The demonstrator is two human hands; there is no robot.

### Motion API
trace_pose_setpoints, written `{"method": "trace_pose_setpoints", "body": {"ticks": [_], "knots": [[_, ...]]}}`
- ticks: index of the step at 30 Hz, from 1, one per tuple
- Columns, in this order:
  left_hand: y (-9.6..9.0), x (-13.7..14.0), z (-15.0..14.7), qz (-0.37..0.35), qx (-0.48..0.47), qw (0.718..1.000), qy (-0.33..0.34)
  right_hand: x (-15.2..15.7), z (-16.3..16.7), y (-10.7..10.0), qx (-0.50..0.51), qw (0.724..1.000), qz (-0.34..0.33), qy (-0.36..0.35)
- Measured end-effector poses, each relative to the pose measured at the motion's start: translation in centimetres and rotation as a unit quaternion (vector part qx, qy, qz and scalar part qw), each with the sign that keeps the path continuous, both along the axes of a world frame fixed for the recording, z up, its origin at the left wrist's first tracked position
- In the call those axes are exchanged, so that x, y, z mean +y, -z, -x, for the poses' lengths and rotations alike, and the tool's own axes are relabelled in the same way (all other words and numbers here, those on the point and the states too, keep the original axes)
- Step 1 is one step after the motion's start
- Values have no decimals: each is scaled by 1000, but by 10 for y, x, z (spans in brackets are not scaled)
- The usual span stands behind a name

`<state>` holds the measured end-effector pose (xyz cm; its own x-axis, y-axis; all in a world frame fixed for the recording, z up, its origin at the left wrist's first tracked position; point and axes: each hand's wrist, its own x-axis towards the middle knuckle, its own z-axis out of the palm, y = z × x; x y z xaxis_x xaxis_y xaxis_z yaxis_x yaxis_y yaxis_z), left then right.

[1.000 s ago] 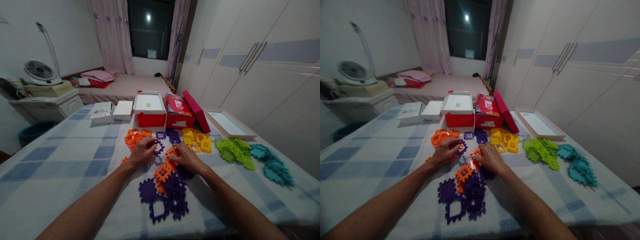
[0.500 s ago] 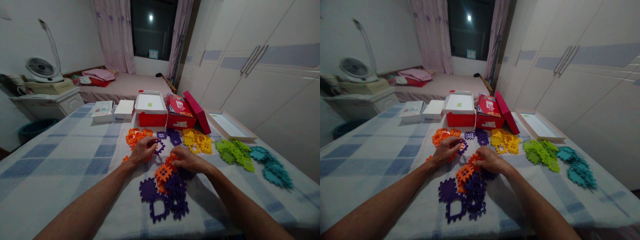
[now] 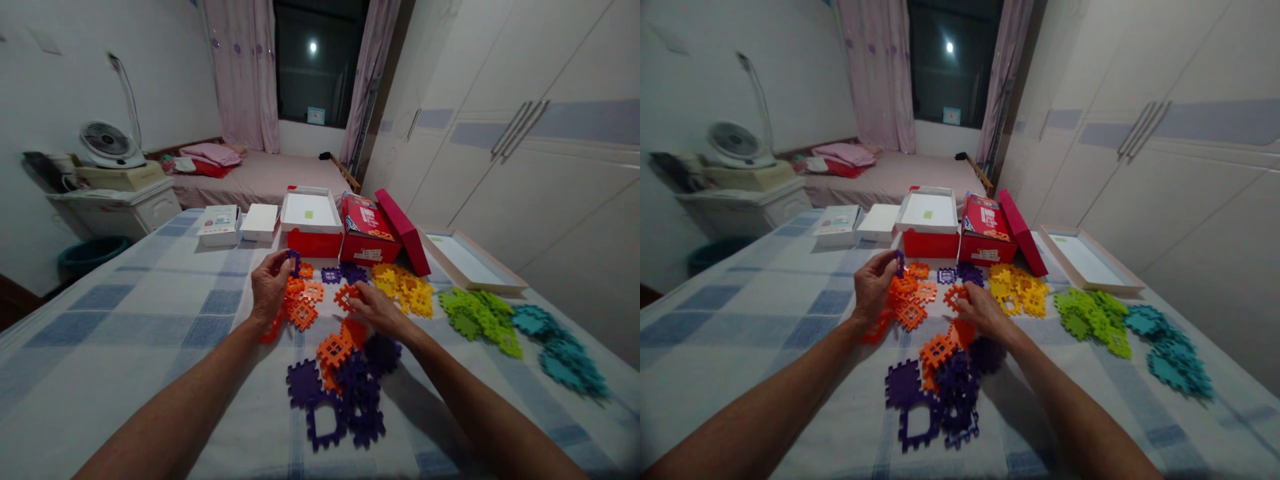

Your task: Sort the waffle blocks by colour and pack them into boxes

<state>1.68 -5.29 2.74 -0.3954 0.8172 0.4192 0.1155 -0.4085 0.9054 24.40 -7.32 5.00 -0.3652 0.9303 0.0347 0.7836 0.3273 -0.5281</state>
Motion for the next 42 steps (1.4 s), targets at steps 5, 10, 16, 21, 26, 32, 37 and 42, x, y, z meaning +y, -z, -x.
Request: {"method": "trace_pose_setpoints", "body": {"ticks": [5,10,16,21,26,32,37,42], "knots": [[-3,4,7,-18,-29,998,-50,20,39,-15,136,988,45,-50],[1,-8,-6,-41,107,993,8,17,49,-24,236,963,102,-75],[8,-20,-20,-93,237,962,98,6,39,-16,300,936,149,-105],[13,-17,-17,-104,340,931,79,35,21,-11,139,986,63,62],[17,-13,-13,-116,452,879,97,41,-4,-22,49,991,-60,111],[15,-16,-18,-161,478,850,151,-20,-36,-24,-61,987,76,-125],[8,-27,-29,-191,503,809,237,-42,-33,-11,-99,991,37,-76],[5,-37,-30,-115,460,791,386,-32,-12,0,-105,994,1,-19]]}}
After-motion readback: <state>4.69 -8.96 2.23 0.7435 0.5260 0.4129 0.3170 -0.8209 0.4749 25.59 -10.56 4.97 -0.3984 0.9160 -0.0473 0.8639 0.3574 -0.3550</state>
